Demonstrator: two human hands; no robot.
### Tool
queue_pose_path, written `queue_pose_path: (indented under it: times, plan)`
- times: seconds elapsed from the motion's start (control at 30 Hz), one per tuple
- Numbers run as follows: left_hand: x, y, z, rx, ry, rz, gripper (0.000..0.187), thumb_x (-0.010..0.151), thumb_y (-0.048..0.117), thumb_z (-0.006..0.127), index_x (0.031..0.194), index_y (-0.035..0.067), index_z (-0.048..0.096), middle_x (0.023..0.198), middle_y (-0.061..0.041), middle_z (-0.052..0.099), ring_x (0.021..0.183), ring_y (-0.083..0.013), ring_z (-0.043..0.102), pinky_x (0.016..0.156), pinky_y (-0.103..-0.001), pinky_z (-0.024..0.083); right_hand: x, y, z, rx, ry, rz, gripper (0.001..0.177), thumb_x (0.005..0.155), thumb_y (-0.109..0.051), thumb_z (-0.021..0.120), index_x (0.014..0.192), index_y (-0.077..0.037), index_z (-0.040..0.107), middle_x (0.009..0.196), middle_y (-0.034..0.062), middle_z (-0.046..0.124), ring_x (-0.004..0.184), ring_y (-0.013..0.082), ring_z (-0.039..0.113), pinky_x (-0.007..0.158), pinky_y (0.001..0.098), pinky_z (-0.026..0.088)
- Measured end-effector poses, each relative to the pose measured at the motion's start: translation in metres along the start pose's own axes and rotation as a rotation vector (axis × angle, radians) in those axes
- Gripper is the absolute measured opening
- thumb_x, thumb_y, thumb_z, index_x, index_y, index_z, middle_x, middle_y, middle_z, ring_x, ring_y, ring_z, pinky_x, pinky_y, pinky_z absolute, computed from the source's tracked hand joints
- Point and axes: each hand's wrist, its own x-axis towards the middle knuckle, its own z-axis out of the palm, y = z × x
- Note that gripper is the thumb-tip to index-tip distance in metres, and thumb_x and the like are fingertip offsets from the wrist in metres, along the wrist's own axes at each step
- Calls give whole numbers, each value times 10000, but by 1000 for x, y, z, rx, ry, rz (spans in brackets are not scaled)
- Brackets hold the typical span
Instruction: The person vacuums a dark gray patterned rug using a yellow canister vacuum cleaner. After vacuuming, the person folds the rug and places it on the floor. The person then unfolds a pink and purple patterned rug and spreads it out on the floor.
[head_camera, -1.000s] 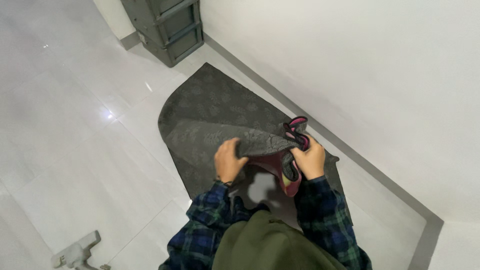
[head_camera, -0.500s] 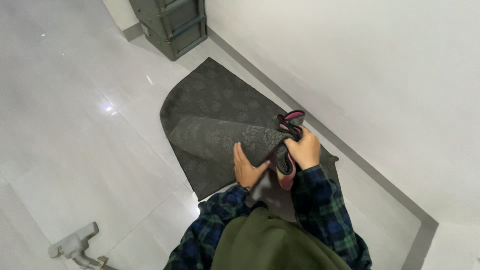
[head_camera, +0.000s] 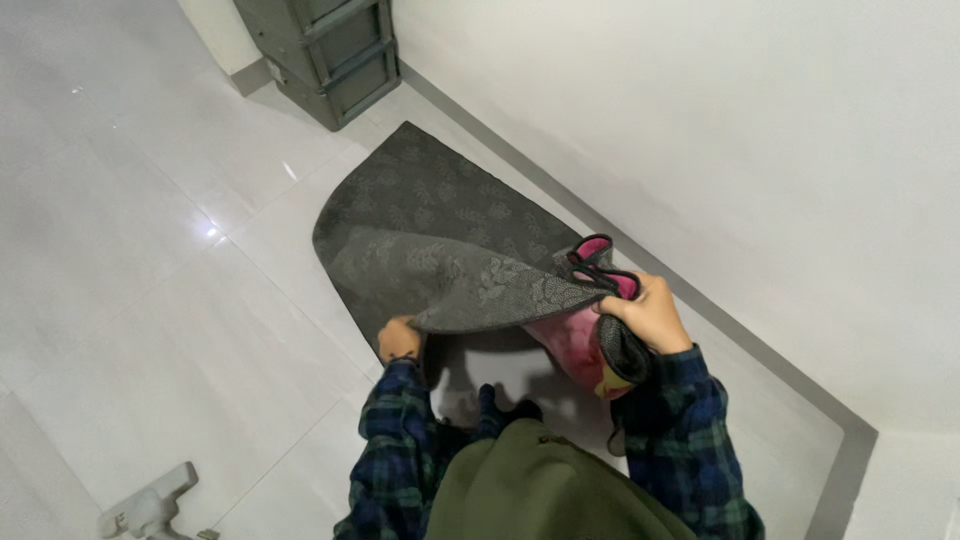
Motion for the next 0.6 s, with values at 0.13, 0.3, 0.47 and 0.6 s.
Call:
queue_pose_path:
  times: [0.13,0.3,0.47,0.6]
  plan:
    - [16,-2,-18,-558,15,-309,257,839,107,663,1070,73,771,1044,-113,703,982,-300,615,857,-422,501,-5,-18,0,110,-35,-140,335,725,-10,726,1052,54,762,878,-1,769,756,52,643,685,239,537]
    - [60,28,-92,-1294,262,-329,188,967,88,605,1064,-12,730,947,-68,671,860,-196,563,760,-353,471,-1,-14,-9,90,-9,-25,307,737,-23,723,1034,22,791,802,19,740,691,76,610,639,254,505]
    - [58,73,-174,-854,602,139,161,1026,52,599,1058,-75,693,997,-101,672,910,-196,606,831,-330,493,5,11,-31,91,-11,44,211,727,-52,726,898,59,780,762,60,771,665,111,680,641,264,526]
    - [30,94,-237,-665,754,310,155,1020,3,597,1106,-69,704,1078,-143,671,1008,-254,657,920,-331,522,-23,-10,-35,35,37,58,214,707,-35,755,880,87,786,716,80,720,614,134,613,583,299,473]
